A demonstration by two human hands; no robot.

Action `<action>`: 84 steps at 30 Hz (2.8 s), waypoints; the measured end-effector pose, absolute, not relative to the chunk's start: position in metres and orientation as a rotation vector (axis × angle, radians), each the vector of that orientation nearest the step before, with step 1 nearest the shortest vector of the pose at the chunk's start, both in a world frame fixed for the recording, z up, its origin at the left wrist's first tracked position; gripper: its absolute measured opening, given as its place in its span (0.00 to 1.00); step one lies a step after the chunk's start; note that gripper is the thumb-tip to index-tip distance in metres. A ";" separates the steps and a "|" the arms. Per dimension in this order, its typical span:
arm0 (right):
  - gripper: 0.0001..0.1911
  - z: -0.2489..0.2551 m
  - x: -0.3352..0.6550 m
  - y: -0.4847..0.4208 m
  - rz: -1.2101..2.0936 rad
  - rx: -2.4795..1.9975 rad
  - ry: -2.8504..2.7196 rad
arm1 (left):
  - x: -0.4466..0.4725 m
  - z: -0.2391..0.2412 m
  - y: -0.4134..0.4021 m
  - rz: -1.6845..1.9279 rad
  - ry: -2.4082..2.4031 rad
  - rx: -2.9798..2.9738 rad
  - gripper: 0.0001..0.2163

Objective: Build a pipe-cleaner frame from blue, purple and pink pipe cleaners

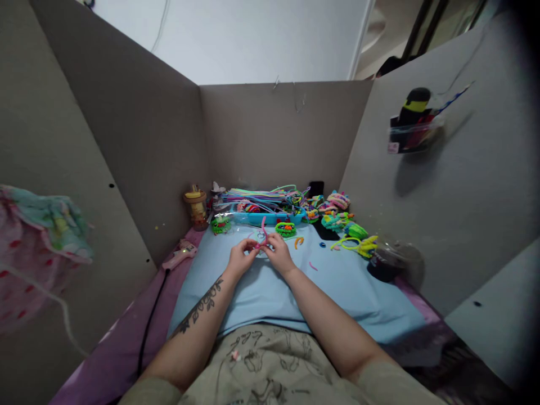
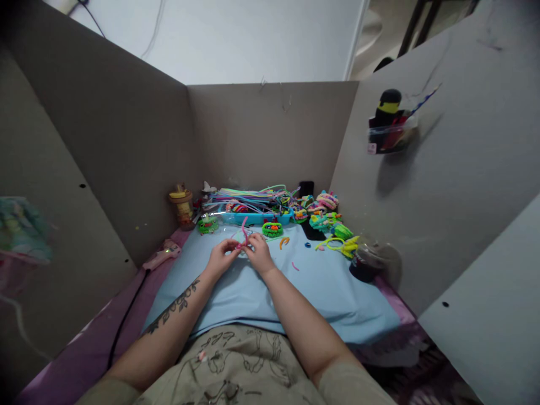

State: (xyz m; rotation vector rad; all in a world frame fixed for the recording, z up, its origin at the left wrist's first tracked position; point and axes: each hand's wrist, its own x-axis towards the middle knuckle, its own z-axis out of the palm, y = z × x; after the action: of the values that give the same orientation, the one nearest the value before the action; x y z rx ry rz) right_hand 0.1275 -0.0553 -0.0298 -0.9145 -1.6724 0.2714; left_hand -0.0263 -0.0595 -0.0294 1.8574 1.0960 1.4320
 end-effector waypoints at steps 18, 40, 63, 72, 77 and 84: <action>0.07 -0.032 0.127 -0.052 0.321 -0.985 -1.454 | -0.026 -0.033 -0.057 1.436 1.118 1.851 0.09; 0.09 -0.024 0.135 -0.057 0.336 -0.966 -1.447 | -0.030 -0.029 -0.057 1.496 1.209 1.841 0.17; 0.08 -0.038 0.121 -0.048 1.323 -0.993 -1.219 | -0.028 -0.029 -0.063 1.605 1.153 2.065 0.06; 0.15 -0.034 0.121 -0.051 1.374 -0.955 -1.237 | -0.027 -0.026 -0.064 1.640 1.139 1.854 0.08; 0.12 -0.037 0.121 -0.049 1.214 -1.004 -1.323 | -0.029 -0.024 -0.059 1.678 1.118 1.611 0.11; 0.05 -0.040 0.114 -0.059 0.879 -1.014 -1.608 | -0.031 -0.028 -0.049 1.695 1.020 1.334 0.16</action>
State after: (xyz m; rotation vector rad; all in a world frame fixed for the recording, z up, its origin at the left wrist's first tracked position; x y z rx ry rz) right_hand 0.1144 -0.0592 -0.0401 -1.0143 -1.6078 0.8789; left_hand -0.0312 -0.0491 -0.0281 1.3337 1.0198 1.6953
